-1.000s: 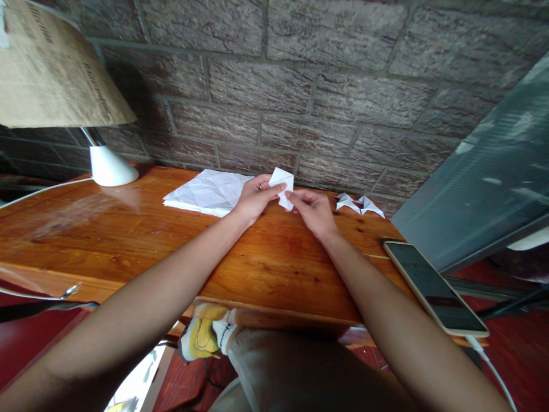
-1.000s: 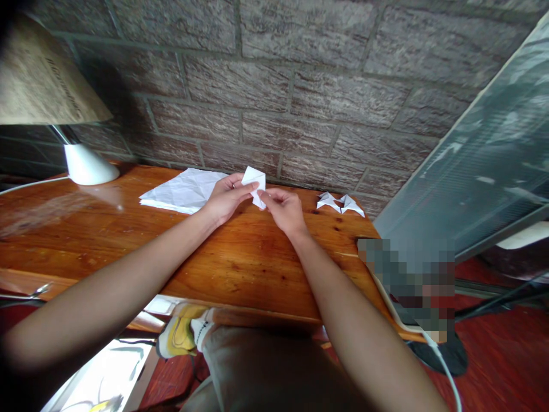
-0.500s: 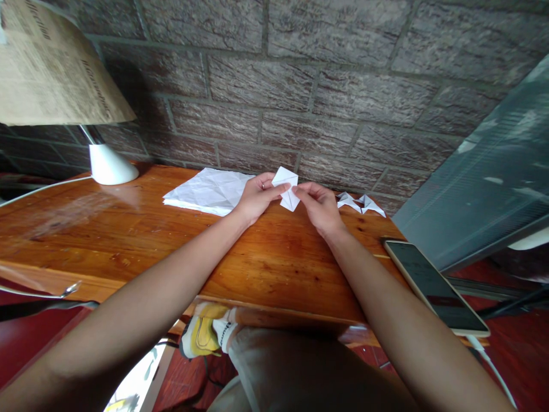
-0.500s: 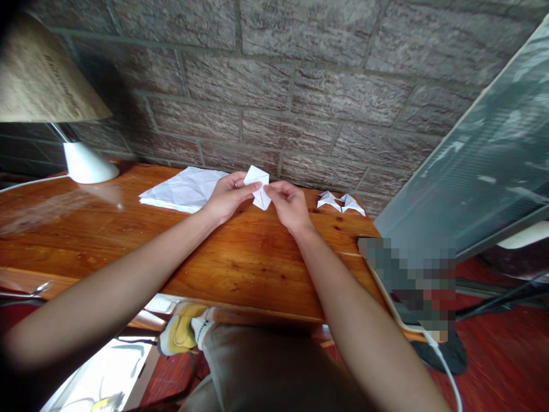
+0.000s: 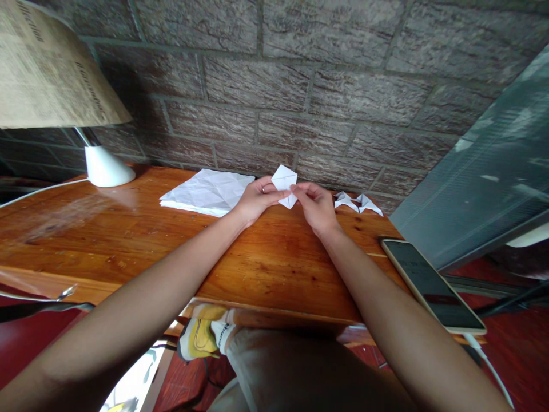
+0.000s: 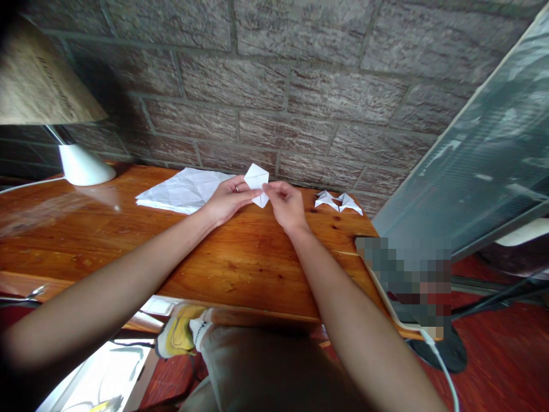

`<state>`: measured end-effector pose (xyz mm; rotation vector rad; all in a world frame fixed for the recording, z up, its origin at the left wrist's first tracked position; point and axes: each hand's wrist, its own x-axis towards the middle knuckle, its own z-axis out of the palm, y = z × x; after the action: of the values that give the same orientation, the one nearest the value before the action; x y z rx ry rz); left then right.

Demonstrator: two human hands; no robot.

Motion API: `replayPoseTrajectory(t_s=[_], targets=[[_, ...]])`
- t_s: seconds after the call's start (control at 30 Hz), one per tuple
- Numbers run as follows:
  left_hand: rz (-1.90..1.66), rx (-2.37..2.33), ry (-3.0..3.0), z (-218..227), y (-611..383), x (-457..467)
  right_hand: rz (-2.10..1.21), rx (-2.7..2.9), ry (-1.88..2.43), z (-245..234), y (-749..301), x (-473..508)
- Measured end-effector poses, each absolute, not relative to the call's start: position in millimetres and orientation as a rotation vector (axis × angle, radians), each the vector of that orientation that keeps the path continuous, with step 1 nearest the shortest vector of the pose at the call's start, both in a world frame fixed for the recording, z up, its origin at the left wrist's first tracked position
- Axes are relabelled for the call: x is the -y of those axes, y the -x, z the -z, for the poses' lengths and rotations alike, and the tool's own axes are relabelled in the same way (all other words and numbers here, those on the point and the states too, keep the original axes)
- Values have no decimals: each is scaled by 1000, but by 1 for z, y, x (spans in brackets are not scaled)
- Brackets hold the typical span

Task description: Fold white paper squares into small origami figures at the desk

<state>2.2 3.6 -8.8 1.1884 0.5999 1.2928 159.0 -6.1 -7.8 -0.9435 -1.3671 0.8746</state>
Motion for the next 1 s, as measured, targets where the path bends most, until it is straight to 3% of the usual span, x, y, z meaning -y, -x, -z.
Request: replayPoseTrajectory(t_s=[0.5,1.0], targets=[[-1289,-649,-1163,14,-2,-6,-994,1380,869,9,-156,6],[-1259,-655,-1281,18,-2,-8,-892,1364,880,14,-162,-2]])
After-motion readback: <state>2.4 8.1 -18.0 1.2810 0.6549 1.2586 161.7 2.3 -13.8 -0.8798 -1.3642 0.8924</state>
